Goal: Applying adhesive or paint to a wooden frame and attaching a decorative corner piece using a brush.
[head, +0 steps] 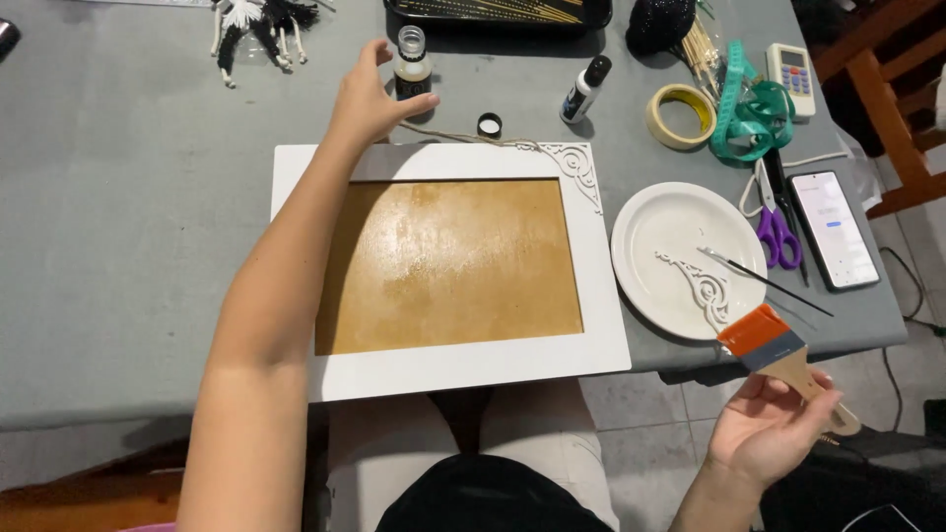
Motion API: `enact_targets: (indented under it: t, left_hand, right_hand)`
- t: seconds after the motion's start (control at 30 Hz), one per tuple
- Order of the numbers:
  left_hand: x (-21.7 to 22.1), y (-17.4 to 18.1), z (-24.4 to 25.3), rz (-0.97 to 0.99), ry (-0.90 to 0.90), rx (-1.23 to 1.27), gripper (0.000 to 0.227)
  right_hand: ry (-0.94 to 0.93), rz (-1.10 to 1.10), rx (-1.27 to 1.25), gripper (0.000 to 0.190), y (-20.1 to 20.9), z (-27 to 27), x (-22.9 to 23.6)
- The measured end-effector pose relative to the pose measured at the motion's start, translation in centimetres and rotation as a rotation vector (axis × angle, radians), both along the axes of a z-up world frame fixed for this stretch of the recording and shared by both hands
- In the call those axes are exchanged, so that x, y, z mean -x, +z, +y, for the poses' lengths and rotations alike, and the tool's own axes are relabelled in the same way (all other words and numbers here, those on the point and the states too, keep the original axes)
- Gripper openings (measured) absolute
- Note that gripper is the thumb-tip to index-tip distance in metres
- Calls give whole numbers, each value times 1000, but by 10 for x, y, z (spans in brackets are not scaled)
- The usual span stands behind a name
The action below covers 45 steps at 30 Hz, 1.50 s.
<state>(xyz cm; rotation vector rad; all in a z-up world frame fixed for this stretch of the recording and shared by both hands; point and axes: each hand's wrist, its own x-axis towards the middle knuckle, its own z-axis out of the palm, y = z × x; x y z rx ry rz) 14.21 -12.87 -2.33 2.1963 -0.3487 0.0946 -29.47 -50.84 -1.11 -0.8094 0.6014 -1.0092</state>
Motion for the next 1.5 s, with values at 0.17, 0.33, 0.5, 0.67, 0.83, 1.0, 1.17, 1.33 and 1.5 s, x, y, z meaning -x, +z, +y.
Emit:
enact_targets:
  t: [0.17,0.33,0.5,0.67,0.83,1.0,1.17,1.33,1.5]
  left_hand:
    - [-12,-8,-9,-46,-9,-29,93]
    - [-18,-20,-12,-171,-26,-23,55]
    - [-17,-19,-18,-373,1,78,38]
    - [30,38,-61,-408,-138,135,40]
    - [66,58,-113,-398,-293,176,52]
    - [92,65,-147,-339,-413,180,60]
    - [86,51,-151,-277,-367,178,57]
    - [71,49,-126,-186,-315,218,55]
    - [44,39,-84,-212,-173,215,48]
  right_hand:
    - [-73,139,238,28,13,-23,-10]
    - [-56,212,533,30,29,-80,-32]
    - [14,145,731,35,39,-103,-43]
    - [7,171,619,34,35,-110,-56]
    - [54,266,692,40,50,-103,-79]
    - [195,407,1445,22,67,-102,-113]
    - [236,503,1779,21,62,-98,-146]
    - [216,488,2012,23,44,-105,-163]
    - [232,576,2025,23,32,-109,-162]
